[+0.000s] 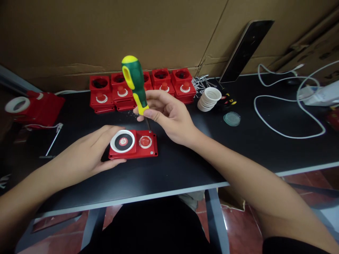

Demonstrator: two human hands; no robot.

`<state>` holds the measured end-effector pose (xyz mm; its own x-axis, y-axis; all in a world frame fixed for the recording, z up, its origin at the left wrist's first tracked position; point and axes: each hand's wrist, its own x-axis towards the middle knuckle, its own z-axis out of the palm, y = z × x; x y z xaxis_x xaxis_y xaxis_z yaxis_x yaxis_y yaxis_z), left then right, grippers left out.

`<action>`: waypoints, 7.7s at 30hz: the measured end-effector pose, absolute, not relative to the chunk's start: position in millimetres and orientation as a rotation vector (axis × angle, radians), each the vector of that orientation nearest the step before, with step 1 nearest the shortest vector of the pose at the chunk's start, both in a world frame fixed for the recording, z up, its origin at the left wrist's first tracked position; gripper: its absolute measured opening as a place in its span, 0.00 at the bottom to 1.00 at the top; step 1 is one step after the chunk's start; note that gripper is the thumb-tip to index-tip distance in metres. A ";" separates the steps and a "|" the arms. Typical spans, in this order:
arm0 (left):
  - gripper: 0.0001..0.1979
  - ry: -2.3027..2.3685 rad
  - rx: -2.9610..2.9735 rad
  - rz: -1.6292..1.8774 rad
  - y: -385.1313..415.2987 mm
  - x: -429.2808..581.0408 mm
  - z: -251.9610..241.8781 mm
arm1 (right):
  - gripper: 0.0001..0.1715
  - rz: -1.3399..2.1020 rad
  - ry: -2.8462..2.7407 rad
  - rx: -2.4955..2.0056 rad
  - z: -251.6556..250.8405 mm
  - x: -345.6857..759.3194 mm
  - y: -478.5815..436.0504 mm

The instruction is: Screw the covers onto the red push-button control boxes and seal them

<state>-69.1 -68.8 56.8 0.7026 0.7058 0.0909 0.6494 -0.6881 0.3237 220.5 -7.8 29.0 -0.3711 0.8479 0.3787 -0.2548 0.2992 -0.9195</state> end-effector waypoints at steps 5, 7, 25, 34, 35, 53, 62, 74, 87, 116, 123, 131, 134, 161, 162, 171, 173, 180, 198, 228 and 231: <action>0.30 1.080 2.610 0.296 -69.5 -68.2 58.6 | 0.16 1.395 -1.522 -0.434 27.6 222.0 -4.1; 0.30 1.080 2.617 0.305 -70.4 -68.3 59.4 | 0.17 1.379 -1.511 -0.461 28.4 222.4 -4.4; 0.30 1.091 2.594 0.325 -71.7 -67.7 58.2 | 0.21 0.695 -1.765 -0.702 44.8 232.3 -6.9; 0.29 1.072 2.649 0.304 -71.2 -67.6 57.8 | 0.30 0.946 -1.556 -0.730 58.2 226.7 -16.8; 0.29 1.070 2.654 0.308 -70.9 -67.6 57.7 | 0.31 0.970 -1.579 -0.739 56.5 225.6 -17.6; 0.29 1.111 2.586 0.283 -70.9 -69.6 58.1 | 0.31 1.121 -1.667 -0.734 47.4 223.2 -19.6; 0.29 1.095 2.620 0.260 -70.8 -66.3 60.3 | 0.25 1.037 -1.778 -0.672 54.7 227.1 -22.2; 0.29 1.115 2.560 0.271 -70.1 -67.0 61.0 | 0.25 0.980 -1.940 -0.669 60.0 233.1 -18.8; 0.28 1.086 2.642 0.278 -72.5 -67.0 61.5 | 0.23 0.911 -1.724 -0.749 50.3 233.4 -17.7; 0.34 1.011 2.492 0.349 -71.5 -64.6 57.0 | 0.25 0.731 -1.957 -0.763 59.1 233.0 -20.3; 0.35 0.888 2.198 0.420 -48.6 -76.0 58.6 | 0.16 0.843 -2.080 -0.481 56.7 239.6 -12.8; 0.35 0.943 2.255 0.391 -57.7 -72.0 57.8 | 0.19 1.057 -1.832 -0.573 62.9 234.5 -19.7; 0.34 0.943 2.288 0.375 -62.5 -69.8 58.0 | 0.23 1.238 -1.559 -0.575 58.8 225.4 -23.2; 0.33 1.076 2.326 0.374 -73.8 -62.3 59.6 | 0.28 1.265 -1.621 -0.731 52.0 237.1 -5.6; 0.34 1.082 2.324 0.373 -73.9 -62.2 59.7 | 0.26 1.286 -1.623 -0.708 52.5 236.6 -6.1; 0.34 1.105 2.343 0.359 -75.3 -61.8 59.6 | 0.23 1.197 -1.729 -0.685 49.7 237.1 -4.9; 0.35 1.109 2.351 0.354 -75.5 -62.1 59.7 | 0.20 1.092 -1.800 -0.699 51.4 238.7 -4.1; 0.35 1.116 2.383 0.348 -73.7 -63.4 58.5 | 0.15 0.903 -1.965 -0.623 58.3 243.5 -5.5; 0.36 1.128 2.416 0.353 -70.1 -64.4 56.0 | 0.31 1.016 -1.870 -0.688 57.6 245.7 -5.3; 0.36 1.128 2.416 0.355 -70.6 -63.8 56.1 | 0.24 0.968 -1.777 -0.787 58.4 242.3 -11.7; 0.35 1.132 2.402 0.350 -70.8 -64.2 56.9 | 0.26 0.949 -1.804 -0.827 59.5 244.1 -12.8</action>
